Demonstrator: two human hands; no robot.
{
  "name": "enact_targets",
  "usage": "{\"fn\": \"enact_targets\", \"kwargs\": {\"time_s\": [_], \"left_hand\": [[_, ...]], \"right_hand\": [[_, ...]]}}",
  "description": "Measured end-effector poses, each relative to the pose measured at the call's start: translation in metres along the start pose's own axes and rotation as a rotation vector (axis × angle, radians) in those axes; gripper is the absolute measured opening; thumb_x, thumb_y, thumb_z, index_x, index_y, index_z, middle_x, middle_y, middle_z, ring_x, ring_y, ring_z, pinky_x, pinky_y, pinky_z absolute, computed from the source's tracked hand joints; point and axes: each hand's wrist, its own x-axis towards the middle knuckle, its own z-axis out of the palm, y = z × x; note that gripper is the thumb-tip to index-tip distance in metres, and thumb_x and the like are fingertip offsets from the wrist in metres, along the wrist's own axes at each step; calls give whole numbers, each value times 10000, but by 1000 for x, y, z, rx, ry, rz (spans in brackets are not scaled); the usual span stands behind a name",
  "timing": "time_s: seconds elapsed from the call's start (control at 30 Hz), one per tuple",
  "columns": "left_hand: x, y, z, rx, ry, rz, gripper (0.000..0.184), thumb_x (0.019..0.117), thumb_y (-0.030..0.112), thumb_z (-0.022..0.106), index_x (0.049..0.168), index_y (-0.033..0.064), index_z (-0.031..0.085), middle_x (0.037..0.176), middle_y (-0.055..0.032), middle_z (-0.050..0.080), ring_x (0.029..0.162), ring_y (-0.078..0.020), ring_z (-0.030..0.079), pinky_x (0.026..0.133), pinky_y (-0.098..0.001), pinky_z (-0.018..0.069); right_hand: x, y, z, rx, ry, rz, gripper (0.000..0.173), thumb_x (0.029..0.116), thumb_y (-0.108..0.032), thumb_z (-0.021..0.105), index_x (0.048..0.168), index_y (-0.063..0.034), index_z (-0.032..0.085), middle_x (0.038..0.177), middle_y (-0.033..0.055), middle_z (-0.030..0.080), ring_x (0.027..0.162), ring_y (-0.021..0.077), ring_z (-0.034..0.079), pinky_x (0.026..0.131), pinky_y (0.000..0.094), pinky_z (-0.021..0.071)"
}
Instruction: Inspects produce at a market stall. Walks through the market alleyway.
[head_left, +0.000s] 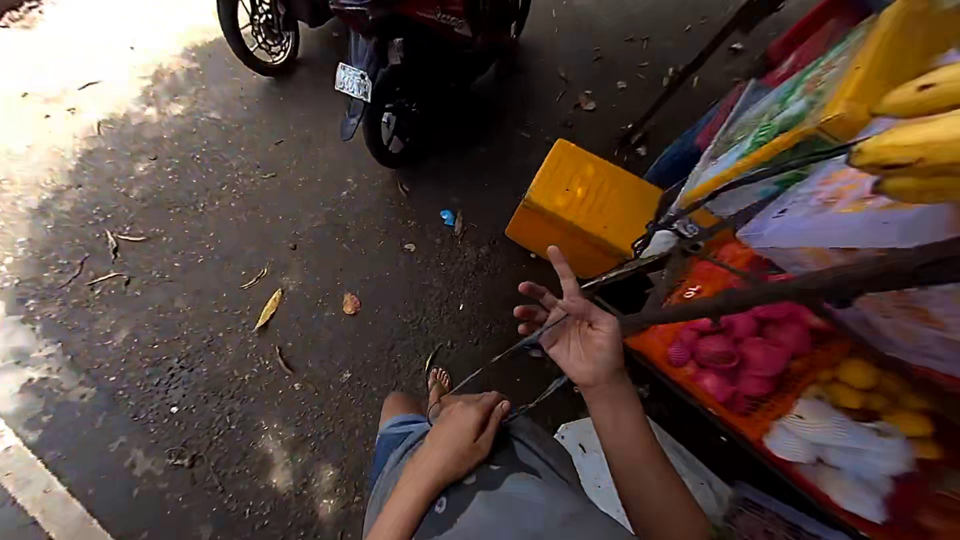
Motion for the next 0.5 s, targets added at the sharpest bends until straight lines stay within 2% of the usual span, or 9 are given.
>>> {"fn": "enact_targets", "kwargs": {"time_s": [0.07, 0.13, 0.2, 0.23, 0.3, 0.33, 0.37, 0.43, 0.5], "left_hand": [[38, 2, -48, -50, 59, 74, 466, 1117, 362, 343, 1200, 63, 690, 1065, -100, 733, 1018, -202, 705, 936, -473, 557], [78, -6, -96, -63, 119, 92, 455, 1101, 401, 385, 1184, 88, 704, 999, -65, 739, 933, -168, 710, 872, -453, 579], [121, -23, -144, 4, 138, 62, 485, 1050, 514, 463, 1114, 116, 733, 844, -41, 728, 763, -169, 702, 730, -471, 591], [144, -34, -171, 22, 126, 69, 504, 1005, 567, 530, 1060, 113, 740, 771, -35, 705, 687, -163, 677, 663, -456, 585], [195, -56, -228, -86, 76, 200, 444, 935, 518, 683, 932, 75, 716, 714, -14, 654, 632, -88, 608, 599, -313, 547], [223, -65, -258, -254, 39, 309, 373, 921, 423, 739, 872, 57, 684, 720, -3, 631, 665, -45, 583, 629, -232, 519], [252, -74, -288, -486, -7, 411, 313, 917, 348, 762, 831, 67, 653, 741, 8, 625, 733, -33, 596, 706, -212, 517], [314, -83, -344, -1060, -85, 527, 200, 928, 369, 729, 929, 174, 682, 791, 91, 645, 780, -6, 617, 784, -204, 515], [385, -70, -396, -1555, -93, 430, 377, 898, 439, 697, 1125, 139, 713, 860, 67, 681, 798, -58, 646, 813, -261, 529]], "right_hand": [[62, -24, -5, -315, 26, -40, 544, 980, -142, 393, 1519, -110, 458, 1284, 153, 668, 1113, 271, 682, 981, 428, 556], [124, -44, -14, -655, 65, -47, 470, 1004, -143, 356, 1406, 4, 550, 1286, 156, 672, 1160, 255, 663, 1025, 423, 534], [185, -60, -35, -1035, 107, -45, 476, 1026, -243, 474, 1459, -53, 535, 1329, 119, 657, 1220, 220, 637, 1059, 408, 521], [215, -68, -50, -1229, 141, -11, 578, 1000, -363, 589, 1511, -111, 492, 1380, 99, 629, 1273, 208, 603, 1088, 416, 499], [270, -87, -79, -1431, 143, 189, 936, 815, -575, 794, 1572, -179, 411, 1460, 100, 563, 1352, 248, 528, 1126, 490, 445], [294, -97, -90, -1405, 65, 329, 1029, 730, -560, 869, 1574, -192, 412, 1474, 102, 544, 1344, 256, 525, 1095, 486, 464], [318, -106, -98, -1311, -39, 462, 1003, 712, -450, 911, 1559, -185, 443, 1467, 104, 555, 1311, 253, 556, 1049, 464, 500], [366, -111, -103, -1068, -152, 671, 798, 803, -149, 860, 1513, -121, 496, 1373, 138, 630, 1192, 245, 649, 985, 428, 554], [410, -116, -93, -1006, -93, 824, 550, 948, -82, 724, 1468, -88, 545, 1254, 172, 680, 1064, 261, 700, 952, 435, 566]]}}
